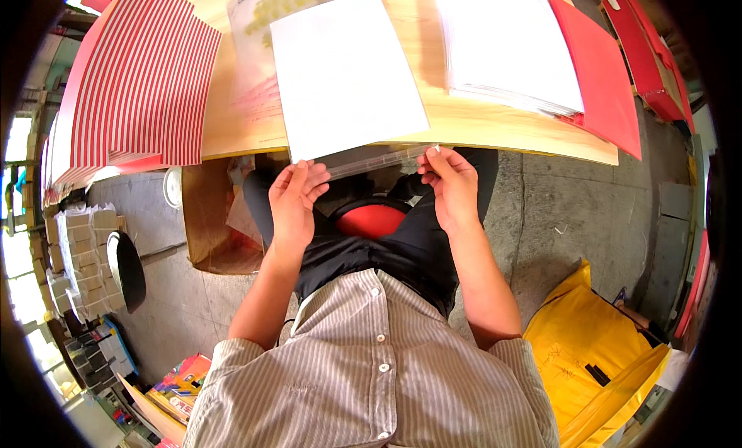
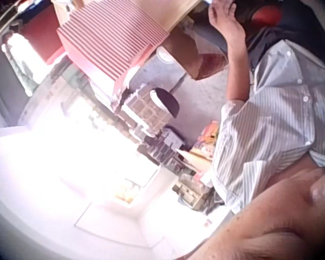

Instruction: The person sits at a table and assembles envelopes by inserting white paper sheets into red covers. They handle the items one at a time, folding the red cover over the white sheet and pressing the edges to secure them. The person repeats this process for multiple units, stacking the finished envelopes on the table.

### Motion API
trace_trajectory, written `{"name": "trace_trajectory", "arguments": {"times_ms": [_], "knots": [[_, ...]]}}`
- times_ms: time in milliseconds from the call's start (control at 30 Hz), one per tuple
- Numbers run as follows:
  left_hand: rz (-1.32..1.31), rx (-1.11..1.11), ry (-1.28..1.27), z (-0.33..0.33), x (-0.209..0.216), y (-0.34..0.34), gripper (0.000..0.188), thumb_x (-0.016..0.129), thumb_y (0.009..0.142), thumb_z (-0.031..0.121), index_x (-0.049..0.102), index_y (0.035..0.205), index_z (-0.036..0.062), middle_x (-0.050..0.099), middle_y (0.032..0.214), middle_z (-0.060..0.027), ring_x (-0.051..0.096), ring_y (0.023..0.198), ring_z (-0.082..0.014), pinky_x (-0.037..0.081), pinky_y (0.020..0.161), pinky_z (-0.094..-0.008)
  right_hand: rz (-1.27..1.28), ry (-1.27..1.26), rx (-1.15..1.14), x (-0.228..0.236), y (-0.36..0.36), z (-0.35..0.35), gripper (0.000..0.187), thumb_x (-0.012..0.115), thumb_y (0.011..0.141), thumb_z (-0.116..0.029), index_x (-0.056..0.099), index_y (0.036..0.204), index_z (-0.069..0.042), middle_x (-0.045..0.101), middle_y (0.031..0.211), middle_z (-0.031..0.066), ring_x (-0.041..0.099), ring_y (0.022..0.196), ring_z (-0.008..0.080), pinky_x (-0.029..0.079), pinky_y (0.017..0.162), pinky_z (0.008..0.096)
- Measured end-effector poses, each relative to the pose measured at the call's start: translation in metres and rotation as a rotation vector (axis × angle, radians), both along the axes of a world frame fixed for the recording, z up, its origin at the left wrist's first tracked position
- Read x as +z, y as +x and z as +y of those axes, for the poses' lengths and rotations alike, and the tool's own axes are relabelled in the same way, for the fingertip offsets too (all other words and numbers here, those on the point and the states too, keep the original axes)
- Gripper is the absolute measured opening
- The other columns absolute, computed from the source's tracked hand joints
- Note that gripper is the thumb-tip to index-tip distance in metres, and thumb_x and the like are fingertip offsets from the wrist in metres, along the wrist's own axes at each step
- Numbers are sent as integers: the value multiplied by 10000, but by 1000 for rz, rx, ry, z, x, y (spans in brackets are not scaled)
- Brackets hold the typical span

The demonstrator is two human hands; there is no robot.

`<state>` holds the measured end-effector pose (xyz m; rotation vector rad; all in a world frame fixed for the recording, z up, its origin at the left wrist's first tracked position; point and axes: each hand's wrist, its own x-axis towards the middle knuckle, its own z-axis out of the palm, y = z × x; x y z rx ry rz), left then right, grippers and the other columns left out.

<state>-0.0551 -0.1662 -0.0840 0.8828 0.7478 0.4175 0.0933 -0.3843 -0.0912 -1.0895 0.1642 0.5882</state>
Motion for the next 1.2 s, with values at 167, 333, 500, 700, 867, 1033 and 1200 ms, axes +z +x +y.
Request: {"name": "trace_trajectory", "arguments": {"times_ms": [167,333,500,700,867,1033,1200], "knots": [[8,62,74,16,-5,4,209,643,1011,237,664,1058,34,734,938,-86,710,832,-160,568,710,-285,-28,20,110,-8,-12,-2,171,711,947,-158,712,1022,-4,733,895,81,660,774,131,490,671,249],[85,224,157,-5,-4,-6,202,615,1029,236,602,1065,38,661,908,-57,667,782,-140,547,692,-280,-47,21,178,-11,-13,-11,209,683,963,-148,707,1098,10,742,972,109,670,816,143,500,706,260],[-163,-172,1648,-22,20,-14,207,774,786,10,650,948,44,638,921,-108,610,863,-270,501,800,-380,-1,162,208,-1,-4,-19,315,585,1029,-230,676,1176,33,730,1092,136,666,895,160,506,757,289],[-160,-442,1779,-61,48,65,252,788,774,102,727,1017,76,652,952,-30,615,905,-258,488,811,-378,-9,147,200,0,2,-10,319,575,1037,-264,697,1116,20,735,1020,106,660,855,143,502,745,286],[-74,-512,1867,-69,32,86,277,712,775,92,688,1051,83,608,993,4,582,974,-206,470,825,-357,35,156,139,3,3,-6,266,589,1028,-226,715,1041,8,729,937,81,662,842,144,502,738,285],[-88,-551,1843,-65,34,90,268,697,763,58,711,1028,91,624,956,-8,589,913,-222,455,794,-354,13,135,168,3,5,-8,261,587,1025,-203,731,964,5,731,910,85,664,835,147,502,732,283],[-140,-540,1845,-62,31,93,198,700,757,60,698,946,120,616,897,16,588,874,-201,446,769,-343,25,124,176,5,7,-8,268,591,1021,-198,735,941,13,735,898,94,668,823,146,498,730,277]]}}
